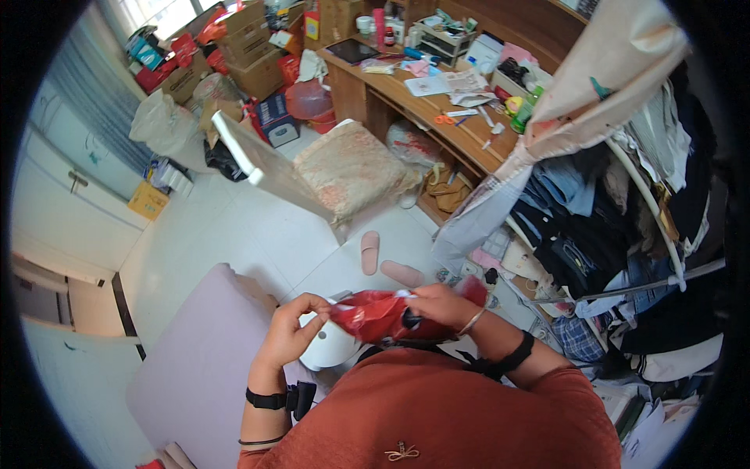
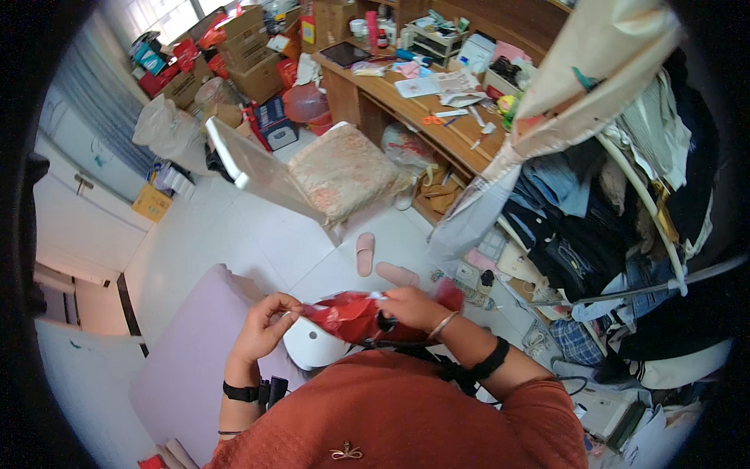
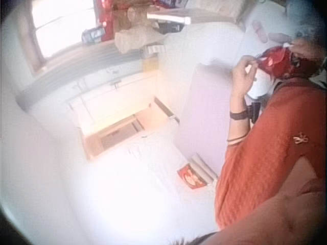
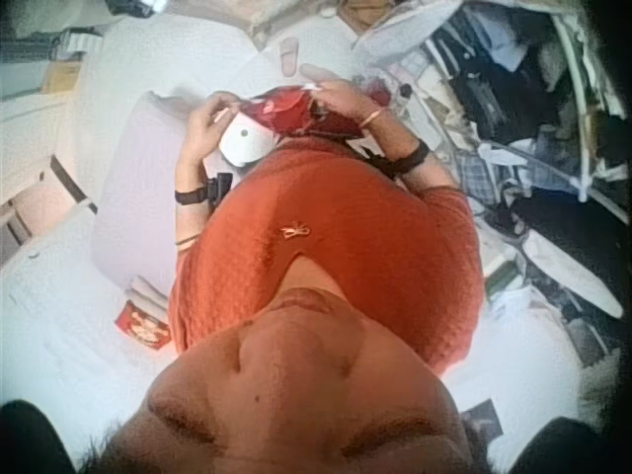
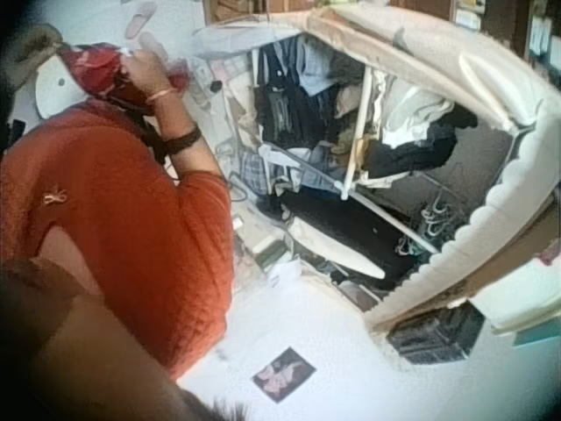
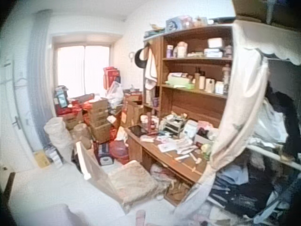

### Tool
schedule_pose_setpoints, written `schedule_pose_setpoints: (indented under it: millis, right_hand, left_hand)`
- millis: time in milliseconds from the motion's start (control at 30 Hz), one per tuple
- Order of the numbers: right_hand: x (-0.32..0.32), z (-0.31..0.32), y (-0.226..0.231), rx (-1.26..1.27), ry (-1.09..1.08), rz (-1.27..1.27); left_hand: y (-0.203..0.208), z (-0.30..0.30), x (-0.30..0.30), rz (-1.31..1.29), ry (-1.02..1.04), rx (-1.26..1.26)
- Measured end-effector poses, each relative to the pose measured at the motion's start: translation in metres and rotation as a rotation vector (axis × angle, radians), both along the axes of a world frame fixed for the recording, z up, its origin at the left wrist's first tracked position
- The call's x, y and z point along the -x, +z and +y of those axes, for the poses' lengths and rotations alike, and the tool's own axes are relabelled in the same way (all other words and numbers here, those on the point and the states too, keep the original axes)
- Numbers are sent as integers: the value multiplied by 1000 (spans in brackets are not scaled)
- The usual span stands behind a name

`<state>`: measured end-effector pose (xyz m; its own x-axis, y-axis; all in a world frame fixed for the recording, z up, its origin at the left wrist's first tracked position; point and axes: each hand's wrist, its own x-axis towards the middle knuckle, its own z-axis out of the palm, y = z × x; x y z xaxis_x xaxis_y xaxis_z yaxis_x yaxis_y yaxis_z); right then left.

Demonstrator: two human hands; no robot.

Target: The person folds two pairs of jeans and one pair of dark trousers on a bed, then places them into a red plastic bag. The person also briefly picks up a small cylindrical object from the floor.

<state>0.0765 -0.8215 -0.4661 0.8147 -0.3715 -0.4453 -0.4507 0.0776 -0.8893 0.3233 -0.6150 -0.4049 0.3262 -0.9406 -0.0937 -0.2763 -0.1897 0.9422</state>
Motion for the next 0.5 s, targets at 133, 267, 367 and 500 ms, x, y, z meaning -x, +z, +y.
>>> schedule_pose_setpoints:
  millis: [133, 267, 367, 500]
  right_hand:
    - [-17, -12, 7, 62, -169, 54]
    - [-51, -36, 33, 33, -370, -38]
    - [-89, -62, 55, 52, -429, -153]
    - [-151, -99, 77, 151, -483, -274]
  left_hand:
    - [-20, 61, -42, 46, 277, -58]
    - [-43, 108, -68, 177, 447, -126]
    - [-56, 119, -74, 238, 528, -157]
    - [-58, 106, -74, 180, 543, -149]
